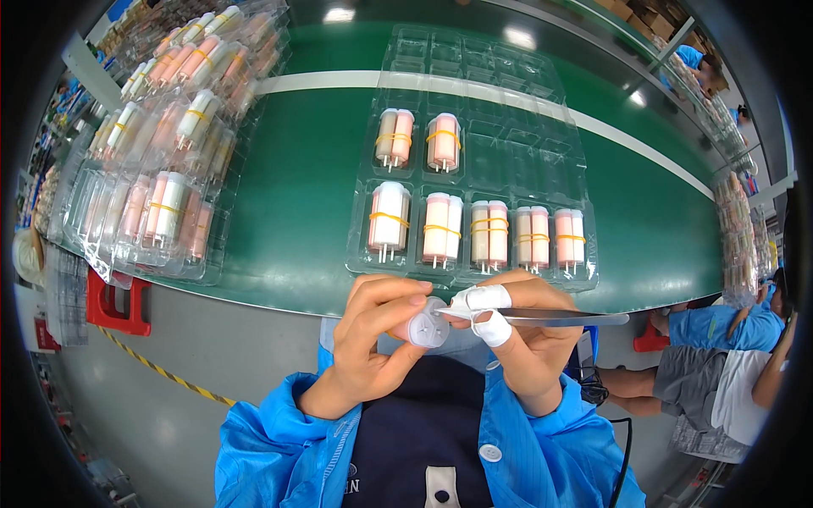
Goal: The person uses tweezers to insert small white components into cylindrical objects held in their left hand. They place the finished items into a clear plastic tray on the green table. The process is repeated for multiple units.
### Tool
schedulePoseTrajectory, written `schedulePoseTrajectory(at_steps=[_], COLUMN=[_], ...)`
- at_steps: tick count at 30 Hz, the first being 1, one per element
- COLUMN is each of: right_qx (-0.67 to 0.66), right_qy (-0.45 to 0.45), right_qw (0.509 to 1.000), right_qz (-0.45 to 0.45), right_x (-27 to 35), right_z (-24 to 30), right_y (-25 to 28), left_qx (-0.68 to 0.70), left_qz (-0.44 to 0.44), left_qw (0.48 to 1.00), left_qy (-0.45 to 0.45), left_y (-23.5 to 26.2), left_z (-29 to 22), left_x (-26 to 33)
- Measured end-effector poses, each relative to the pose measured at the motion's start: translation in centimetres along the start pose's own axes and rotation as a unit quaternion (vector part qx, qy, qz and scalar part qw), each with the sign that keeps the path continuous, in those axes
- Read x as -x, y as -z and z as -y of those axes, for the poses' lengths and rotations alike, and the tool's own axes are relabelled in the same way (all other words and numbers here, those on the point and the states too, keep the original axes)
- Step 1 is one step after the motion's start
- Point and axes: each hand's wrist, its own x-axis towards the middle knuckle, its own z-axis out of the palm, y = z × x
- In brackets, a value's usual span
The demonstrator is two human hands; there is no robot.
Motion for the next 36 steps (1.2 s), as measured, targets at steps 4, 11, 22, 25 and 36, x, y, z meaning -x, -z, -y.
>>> schedulePoseTrajectory(at_steps=[4,11,22,25,36], right_qx=[-0.003,0.004,0.036,0.036,0.039], right_qy=[-0.011,-0.007,0.021,0.021,0.010], right_qw=[1.000,1.000,0.999,0.999,0.999], right_qz=[-0.006,-0.010,0.007,0.012,0.011], right_x=[0.15,0.24,0.03,0.01,-0.05], right_z=[-0.20,-0.10,-0.28,-0.24,-0.26], right_y=[-0.06,-0.04,0.14,0.18,-0.05], left_qx=[-0.009,-0.011,0.015,0.013,-0.027], left_qz=[0.000,0.000,-0.049,-0.049,-0.001], left_qw=[1.000,1.000,0.999,0.999,1.000], left_qy=[-0.002,-0.003,0.004,0.004,-0.005], left_y=[0.03,0.10,-0.45,-0.47,0.03], left_z=[-0.02,-0.10,-0.14,-0.10,-0.05], left_x=[0.04,0.06,0.18,0.21,0.02])
